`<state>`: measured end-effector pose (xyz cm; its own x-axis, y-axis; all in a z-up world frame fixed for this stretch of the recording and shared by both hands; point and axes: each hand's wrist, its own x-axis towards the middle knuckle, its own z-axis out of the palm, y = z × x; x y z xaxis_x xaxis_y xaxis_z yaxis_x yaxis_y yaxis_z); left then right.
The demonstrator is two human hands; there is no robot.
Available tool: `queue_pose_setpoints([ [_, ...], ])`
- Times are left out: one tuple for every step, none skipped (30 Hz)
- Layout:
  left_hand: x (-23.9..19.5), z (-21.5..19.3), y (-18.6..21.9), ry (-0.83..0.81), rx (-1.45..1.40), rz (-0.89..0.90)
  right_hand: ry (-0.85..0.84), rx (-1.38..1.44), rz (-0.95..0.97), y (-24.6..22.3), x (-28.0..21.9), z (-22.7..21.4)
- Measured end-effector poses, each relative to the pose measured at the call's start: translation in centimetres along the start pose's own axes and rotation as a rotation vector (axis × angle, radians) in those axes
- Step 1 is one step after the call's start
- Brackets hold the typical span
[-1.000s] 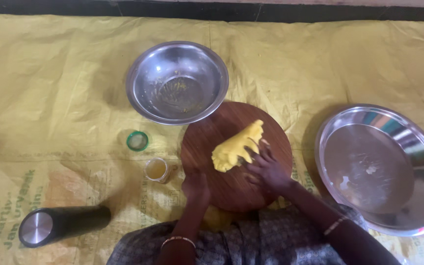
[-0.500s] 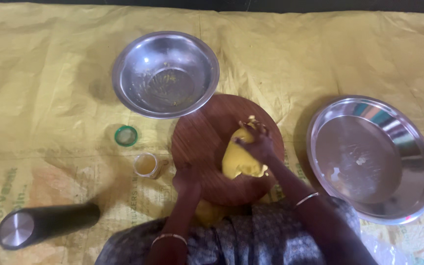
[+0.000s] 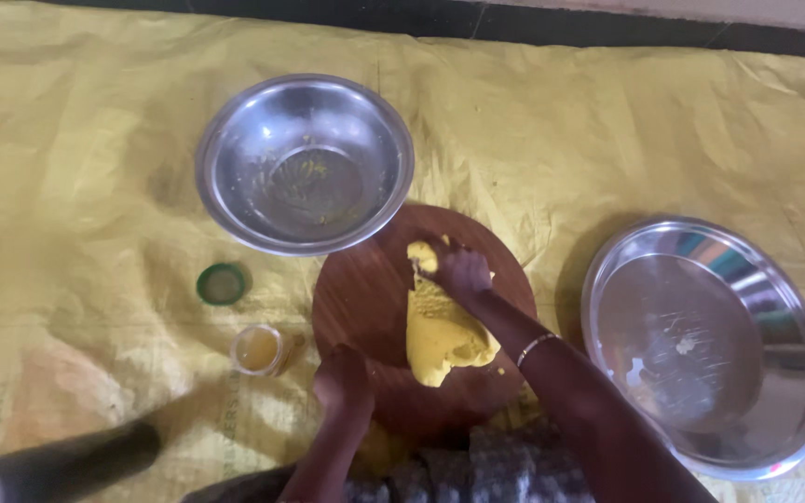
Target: The person kneads a yellow dough in a metal bowl, then transfers it to a wooden board and continues kneading by hand. A small jar of liquid is used to moisten the hands during the process.
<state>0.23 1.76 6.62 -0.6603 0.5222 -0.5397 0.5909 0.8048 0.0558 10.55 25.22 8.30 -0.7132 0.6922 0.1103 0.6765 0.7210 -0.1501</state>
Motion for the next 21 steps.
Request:
queue_pose_setpoints([
  [-0.3,-0.3,-0.1,0.028,-0.005,0.015,-0.079,0.050,0.055,-0.2,0.0,0.0],
  [-0.8,-0.3,-0.3,0.052,-0.011,0.036,-0.162,0.096,0.115,-0.2,-0.5,-0.3],
  [-1.2,-0.3,-0.6,0.038,-0.031,0.061,-0.246,0.141,0.173,-0.3,-0.8,-0.6],
  [-1.3,-0.6,-0.8,0.026,-0.050,0.089,-0.254,0.226,0.157,-0.3,-1.3,-1.3],
  [-1.4,-0.8,-0.9,0.014,-0.068,0.116,-0.262,0.310,0.141,-0.2,-2.1,-2.1],
  [-1.6,-0.7,-1.0,0.019,-0.062,0.128,-0.277,0.396,0.126,-0.2,-3.4,-2.6],
  [-1.6,-0.6,-1.0,0.024,-0.056,0.139,-0.297,0.374,0.083,-0.3,-5.1,-3.1],
  [-1.5,-0.5,-1.1,0.032,-0.051,0.148,-0.316,0.350,0.036,-0.6,-6.8,-3.6],
  [-1.2,-0.5,-0.9,0.029,-0.039,0.125,-0.333,0.327,-0.011,-1.1,-8.3,-3.8],
  [-0.8,-0.4,-0.5,0.022,-0.024,0.103,-0.242,0.228,-0.043,-2.0,-10.0,-3.7],
  [-0.6,-0.2,-0.4,0.016,-0.008,0.080,-0.150,0.129,-0.074,-2.9,-11.3,-3.4],
  [-0.1,-0.2,-0.1,-0.017,-0.047,0.068,-0.051,0.027,-0.107,-3.5,-11.5,-3.2],
  [0.3,-0.2,0.2,-0.050,-0.085,0.055,-0.075,0.008,-0.087,-3.9,-11.3,-2.8],
  [0.5,-0.1,0.3,-0.087,-0.124,0.039,-0.104,-0.008,-0.069,-4.3,-10.8,-2.3],
  [0.7,-0.2,0.5,-0.099,-0.050,0.050,-0.133,-0.025,-0.051,-4.4,-10.0,-1.7],
  [0.7,-0.3,0.6,-0.112,0.025,0.060,-0.152,-0.018,-0.053,-4.2,-9.0,-1.3],
  [0.5,-0.5,0.6,-0.126,0.100,0.069,-0.172,-0.011,-0.054,-3.9,-7.9,-0.8],
  [0.2,-0.8,0.7,-0.134,0.134,0.082,-0.188,-0.005,-0.056,-3.5,-6.9,-0.5],
  [-0.2,-1.1,0.8,-0.143,0.168,0.095,-0.144,-0.013,-0.082,-3.0,-5.8,-0.3],
  [-0.4,-1.6,0.9,-0.145,0.201,0.109,-0.093,-0.022,-0.109,-2.6,-4.2,-0.2],
  [-0.7,-2.0,1.0,-0.169,0.204,0.109,-0.041,-0.031,-0.134,-2.3,-3.0,-0.3],
])
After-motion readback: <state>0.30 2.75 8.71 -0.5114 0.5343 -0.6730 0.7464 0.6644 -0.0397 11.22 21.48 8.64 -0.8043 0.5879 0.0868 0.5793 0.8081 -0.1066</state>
